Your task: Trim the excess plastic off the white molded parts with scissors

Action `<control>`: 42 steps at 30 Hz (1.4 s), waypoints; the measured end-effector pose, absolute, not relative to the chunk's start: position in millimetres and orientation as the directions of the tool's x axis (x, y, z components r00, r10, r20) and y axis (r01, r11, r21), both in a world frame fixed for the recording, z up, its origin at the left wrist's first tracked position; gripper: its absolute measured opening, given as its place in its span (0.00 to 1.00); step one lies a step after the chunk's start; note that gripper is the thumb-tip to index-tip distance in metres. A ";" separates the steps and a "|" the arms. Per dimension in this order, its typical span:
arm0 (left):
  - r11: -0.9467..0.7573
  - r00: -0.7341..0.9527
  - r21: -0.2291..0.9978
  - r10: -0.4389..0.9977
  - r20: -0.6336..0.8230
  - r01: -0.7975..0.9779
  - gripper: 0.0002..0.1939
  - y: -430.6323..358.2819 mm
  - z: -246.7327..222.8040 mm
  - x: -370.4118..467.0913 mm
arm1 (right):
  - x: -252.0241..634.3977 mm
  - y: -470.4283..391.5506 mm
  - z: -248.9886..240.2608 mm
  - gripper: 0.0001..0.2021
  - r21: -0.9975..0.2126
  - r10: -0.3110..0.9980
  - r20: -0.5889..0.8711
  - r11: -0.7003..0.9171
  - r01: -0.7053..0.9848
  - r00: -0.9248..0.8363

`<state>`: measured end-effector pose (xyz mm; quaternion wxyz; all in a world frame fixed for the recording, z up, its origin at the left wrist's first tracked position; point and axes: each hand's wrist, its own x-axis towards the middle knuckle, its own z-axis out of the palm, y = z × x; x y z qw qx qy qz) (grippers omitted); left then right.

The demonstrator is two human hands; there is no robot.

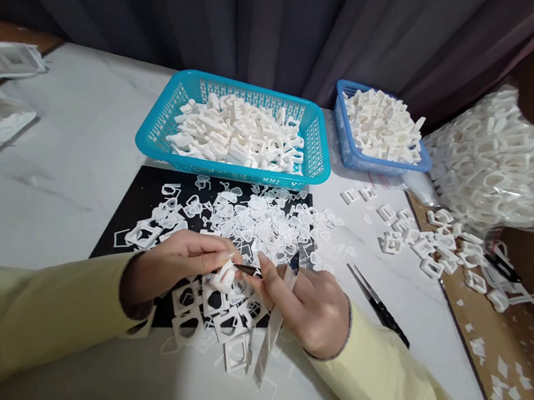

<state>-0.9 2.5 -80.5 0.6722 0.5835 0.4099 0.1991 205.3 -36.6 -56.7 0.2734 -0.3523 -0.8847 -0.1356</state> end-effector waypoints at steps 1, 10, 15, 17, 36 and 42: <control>0.245 0.583 0.946 0.745 -0.323 0.210 0.14 2.7 -80.2 -0.8 | 205.8 -36.6 -56.4 0.16 0.051 0.552 0.581 0.709 0.703 -0.598; 0.253 0.572 0.946 0.754 -0.324 0.202 0.14 3.1 -78.1 0.1 | 209.9 -37.7 -60.2 0.11 0.018 0.565 0.553 0.727 0.687 -0.612; 0.210 0.580 0.960 0.765 -0.281 0.187 0.14 3.0 -78.8 1.0 | 208.3 -38.9 -60.9 0.13 0.034 0.553 0.565 0.726 0.687 -0.612; 0.165 0.585 0.971 0.776 -0.235 0.171 0.14 2.2 -79.1 1.3 | 208.6 -39.1 -60.1 0.14 0.040 0.555 0.578 0.713 0.700 -0.598; -0.245 0.590 0.969 0.779 0.211 -0.023 0.13 -5.5 -79.3 1.4 | 213.3 -36.0 -52.8 0.08 -0.192 0.675 0.577 0.659 0.727 -0.460; -0.188 0.580 0.982 0.800 0.153 0.002 0.13 -6.1 -78.4 1.1 | 209.9 -34.8 -49.1 0.12 -0.250 0.686 0.553 0.678 0.691 -0.473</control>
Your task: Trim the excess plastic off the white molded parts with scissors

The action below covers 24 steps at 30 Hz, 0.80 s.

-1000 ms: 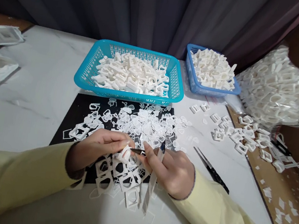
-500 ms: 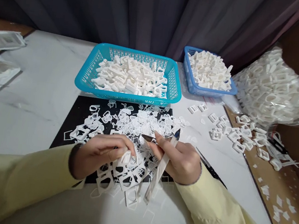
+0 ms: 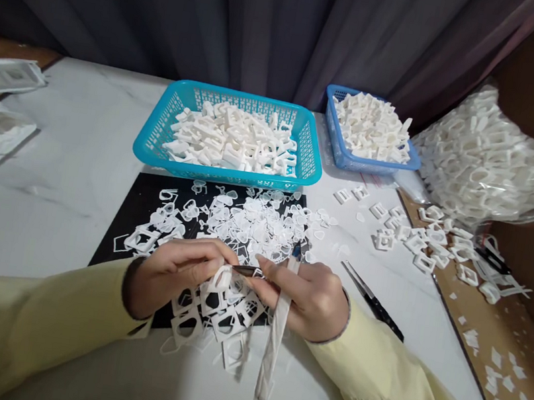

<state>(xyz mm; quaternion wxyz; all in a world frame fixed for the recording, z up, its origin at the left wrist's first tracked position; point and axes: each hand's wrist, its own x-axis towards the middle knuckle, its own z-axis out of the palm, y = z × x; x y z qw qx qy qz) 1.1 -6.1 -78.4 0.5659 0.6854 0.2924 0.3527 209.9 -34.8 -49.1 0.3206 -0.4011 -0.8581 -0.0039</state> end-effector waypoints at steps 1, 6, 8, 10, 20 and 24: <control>-0.175 0.579 0.985 0.804 0.137 0.009 0.12 -6.0 -78.2 1.0 | 210.0 -34.5 -49.7 0.12 -0.253 0.686 0.551 0.680 0.688 -0.476; -0.074 0.545 0.997 0.837 0.048 0.026 0.12 -6.6 -77.7 1.1 | 210.2 -33.2 -54.8 0.14 -0.264 0.701 0.523 0.675 0.689 -0.485; -0.052 0.526 0.998 0.850 0.030 0.027 0.12 -7.2 -77.6 1.5 | 210.2 -32.0 -57.1 0.16 -0.271 0.712 0.508 0.667 0.695 -0.485; -0.044 0.505 0.998 0.863 0.020 0.036 0.12 -7.5 -77.7 1.9 | 211.1 -30.6 -59.0 0.17 -0.267 0.719 0.503 0.658 0.704 -0.481; 0.052 0.495 0.997 0.865 -0.076 0.061 0.13 -6.6 -77.8 3.1 | 230.5 -11.8 -74.6 0.15 -0.116 0.717 0.532 0.589 0.800 -0.451; 0.096 0.538 0.993 0.834 -0.119 0.072 0.12 -6.8 -75.8 3.4 | 219.4 -17.0 -57.2 0.12 -0.131 0.690 0.495 0.660 0.740 -0.528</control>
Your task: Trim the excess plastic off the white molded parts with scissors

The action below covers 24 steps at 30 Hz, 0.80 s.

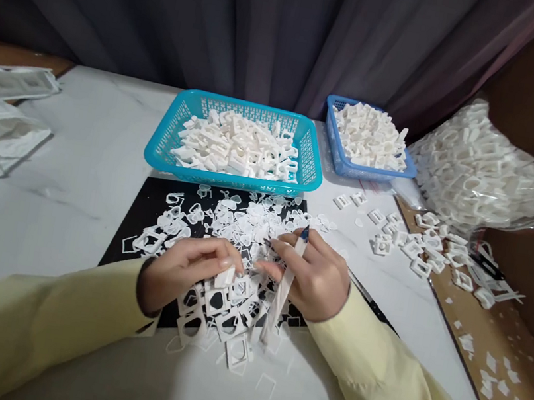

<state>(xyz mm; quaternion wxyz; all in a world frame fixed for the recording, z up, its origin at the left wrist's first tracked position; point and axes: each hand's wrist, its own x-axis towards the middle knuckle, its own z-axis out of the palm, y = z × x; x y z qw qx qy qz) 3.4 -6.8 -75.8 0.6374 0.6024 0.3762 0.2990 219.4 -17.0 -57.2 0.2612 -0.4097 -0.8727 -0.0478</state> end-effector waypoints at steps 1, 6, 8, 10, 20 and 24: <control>0.098 0.549 0.993 0.827 -0.119 0.067 0.12 -6.8 -75.3 3.4 | 214.6 -19.5 -50.8 0.11 -0.166 0.681 0.491 0.685 0.709 -0.543; 0.112 0.594 0.994 0.798 -0.101 0.018 0.12 -6.0 -74.9 0.6 | 191.8 -22.6 -31.0 0.11 -0.460 0.651 0.426 0.754 0.469 -0.628; 0.134 0.624 0.991 0.776 -0.093 -0.019 0.12 -5.2 -75.1 -1.7 | 187.5 -19.1 -30.8 0.10 -0.491 0.640 0.417 0.756 0.433 -0.645; 0.161 0.657 0.985 0.750 -0.079 -0.064 0.11 -4.6 -75.3 -3.7 | 186.3 -15.8 -32.4 0.09 -0.520 0.642 0.421 0.750 0.409 -0.641; 0.228 0.657 0.965 0.749 -0.086 -0.134 0.08 -5.4 -77.3 -2.8 | 199.7 -9.3 -32.5 0.09 -0.524 0.793 0.341 0.606 0.599 -0.504; 0.341 0.660 0.921 0.739 -0.137 -0.190 0.09 -2.0 -75.9 -2.9 | 227.2 -3.2 -33.8 0.10 -0.387 0.870 0.258 0.492 0.780 -0.421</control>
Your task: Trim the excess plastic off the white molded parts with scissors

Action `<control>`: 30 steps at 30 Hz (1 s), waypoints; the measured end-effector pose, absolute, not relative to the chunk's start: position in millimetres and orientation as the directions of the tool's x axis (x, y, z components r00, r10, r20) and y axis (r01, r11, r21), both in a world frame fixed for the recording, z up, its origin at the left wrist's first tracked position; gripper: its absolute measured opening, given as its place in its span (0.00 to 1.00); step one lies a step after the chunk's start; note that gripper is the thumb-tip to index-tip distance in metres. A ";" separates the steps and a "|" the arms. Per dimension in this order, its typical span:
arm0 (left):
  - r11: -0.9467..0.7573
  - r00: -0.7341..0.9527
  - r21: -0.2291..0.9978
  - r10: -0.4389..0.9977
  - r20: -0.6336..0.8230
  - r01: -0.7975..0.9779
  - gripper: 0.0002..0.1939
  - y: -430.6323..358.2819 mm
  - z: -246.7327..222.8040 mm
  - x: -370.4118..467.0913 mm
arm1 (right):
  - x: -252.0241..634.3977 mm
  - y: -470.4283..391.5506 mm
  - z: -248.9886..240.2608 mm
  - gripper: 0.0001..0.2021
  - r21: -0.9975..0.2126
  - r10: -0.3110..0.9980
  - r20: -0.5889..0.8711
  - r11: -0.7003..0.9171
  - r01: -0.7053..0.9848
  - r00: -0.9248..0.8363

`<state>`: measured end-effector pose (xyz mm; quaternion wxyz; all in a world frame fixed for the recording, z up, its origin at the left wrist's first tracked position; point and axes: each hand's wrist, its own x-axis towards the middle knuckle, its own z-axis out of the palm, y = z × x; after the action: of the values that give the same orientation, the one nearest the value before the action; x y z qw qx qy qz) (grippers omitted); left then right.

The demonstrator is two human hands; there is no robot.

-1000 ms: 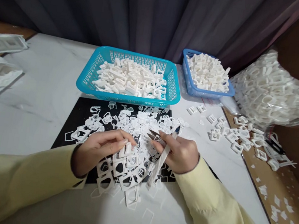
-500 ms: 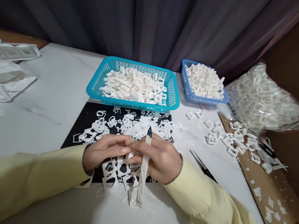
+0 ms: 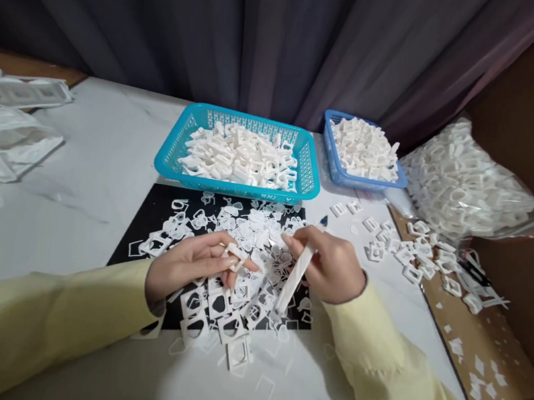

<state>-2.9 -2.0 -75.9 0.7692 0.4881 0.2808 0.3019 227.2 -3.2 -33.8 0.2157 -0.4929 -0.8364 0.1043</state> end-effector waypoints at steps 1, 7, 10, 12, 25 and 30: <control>0.366 0.661 0.908 0.736 -0.149 -0.203 0.09 -1.2 -75.6 -2.9 | 233.5 -3.0 -36.6 0.10 -0.343 0.880 0.220 0.474 0.811 -0.422; 0.400 0.702 0.885 0.701 -0.128 -0.238 0.09 0.7 -74.8 -3.6 | 240.6 -13.3 -59.1 0.09 -0.147 0.906 0.016 0.421 0.895 -0.423; 0.410 0.699 0.880 0.702 -0.137 -0.239 0.10 0.8 -74.9 -4.0 | 234.4 -16.7 -65.1 0.09 -0.109 0.907 -0.025 0.416 0.903 -0.420; 0.427 0.697 0.874 0.700 -0.159 -0.230 0.09 1.0 -75.4 -4.1 | 233.1 -16.0 -67.3 0.11 -0.099 0.907 -0.029 0.416 0.904 -0.421; 0.554 0.695 0.789 0.678 -0.240 -0.267 0.13 6.1 -72.5 -7.3 | 258.5 5.6 -31.2 0.13 -0.327 0.818 0.073 0.560 0.761 -0.570; 0.546 0.637 0.803 0.712 -0.295 -0.238 0.10 5.4 -71.5 -5.2 | 244.3 6.8 -50.0 0.10 -0.343 0.837 0.063 0.530 0.776 -0.544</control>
<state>-5.2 5.4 -71.5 0.8216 0.3789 0.3128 0.2892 244.3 6.8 -50.0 0.1106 -0.4646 -0.8676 0.1385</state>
